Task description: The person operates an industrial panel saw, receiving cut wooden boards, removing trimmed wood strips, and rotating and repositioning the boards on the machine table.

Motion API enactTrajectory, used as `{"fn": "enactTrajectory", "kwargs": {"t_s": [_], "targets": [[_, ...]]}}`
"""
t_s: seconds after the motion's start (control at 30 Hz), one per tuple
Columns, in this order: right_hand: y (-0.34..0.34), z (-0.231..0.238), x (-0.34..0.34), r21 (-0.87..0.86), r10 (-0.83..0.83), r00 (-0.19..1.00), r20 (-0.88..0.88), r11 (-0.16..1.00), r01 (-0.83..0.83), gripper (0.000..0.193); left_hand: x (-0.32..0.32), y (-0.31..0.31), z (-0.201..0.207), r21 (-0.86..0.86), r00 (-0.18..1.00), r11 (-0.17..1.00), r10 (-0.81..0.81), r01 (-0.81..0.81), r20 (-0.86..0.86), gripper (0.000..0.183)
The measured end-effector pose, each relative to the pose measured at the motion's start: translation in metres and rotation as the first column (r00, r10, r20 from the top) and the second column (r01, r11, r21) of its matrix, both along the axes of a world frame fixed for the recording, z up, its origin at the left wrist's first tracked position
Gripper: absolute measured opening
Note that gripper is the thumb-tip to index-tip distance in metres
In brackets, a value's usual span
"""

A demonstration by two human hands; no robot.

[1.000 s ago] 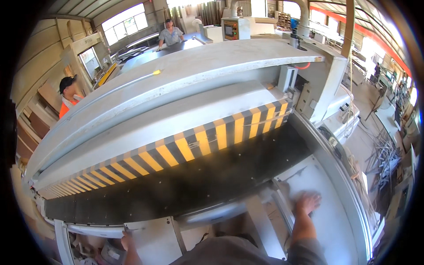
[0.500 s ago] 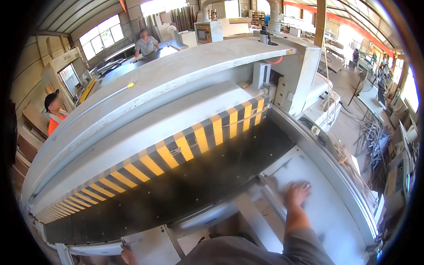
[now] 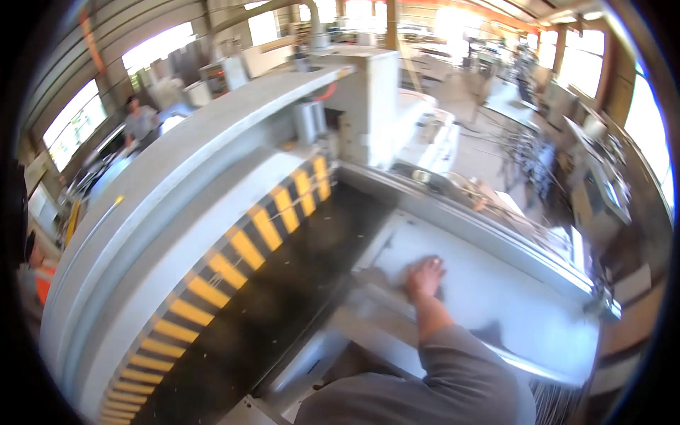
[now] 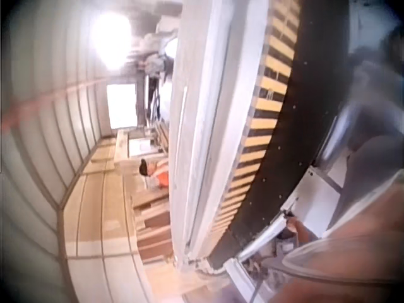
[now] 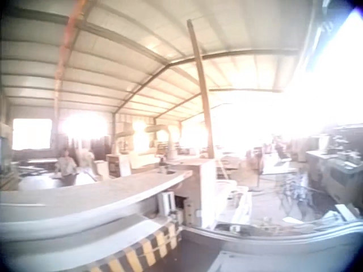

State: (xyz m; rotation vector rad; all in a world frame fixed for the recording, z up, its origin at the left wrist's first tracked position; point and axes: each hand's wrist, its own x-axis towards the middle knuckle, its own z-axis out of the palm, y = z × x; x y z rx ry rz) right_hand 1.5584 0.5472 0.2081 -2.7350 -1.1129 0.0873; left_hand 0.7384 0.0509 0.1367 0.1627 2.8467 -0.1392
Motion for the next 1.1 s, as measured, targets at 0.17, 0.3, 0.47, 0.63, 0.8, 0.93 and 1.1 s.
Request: {"fn": "enactTrajectory", "kwargs": {"t_s": [0.17,0.3,0.47,0.63,0.8,0.93,1.1], "targets": [[-0.001,-0.002,0.007,0.024,-0.033,0.999,0.013,0.999,0.033,0.079,0.004,0.048,-0.001,0.033,0.999,0.999,-0.019,0.021,-0.039,0.072],[-0.002,-0.006,0.012,-0.006,-0.031,0.999,0.011,0.999,0.031,0.078,0.012,0.081,0.006,0.054,0.997,0.997,-0.061,0.064,-0.045,0.071],[-0.002,-0.008,0.01,0.004,-0.031,0.999,0.011,1.0,0.031,0.078,0.016,0.101,0.012,0.063,0.994,0.993,-0.096,0.099,-0.05,0.069],[-0.001,-0.01,0.01,0.026,-0.033,0.999,0.026,0.999,0.032,0.078,0.018,0.114,0.012,0.066,0.991,0.99,-0.12,0.123,-0.054,0.067],[-0.002,-0.008,0.007,0.042,-0.03,0.999,0.039,0.999,0.029,0.079,0.019,0.121,0.01,0.071,0.988,0.987,-0.137,0.142,-0.066,0.066],[-0.002,-0.008,0.007,0.055,-0.032,0.999,0.042,0.998,0.029,0.079,0.02,0.125,0.009,0.07,0.987,0.986,-0.147,0.152,-0.072,0.064],[-0.002,-0.008,0.007,0.058,-0.032,0.999,0.038,0.998,0.03,0.079,0.023,0.129,0.008,0.071,0.985,0.985,-0.153,0.159,-0.081,0.063]]}}
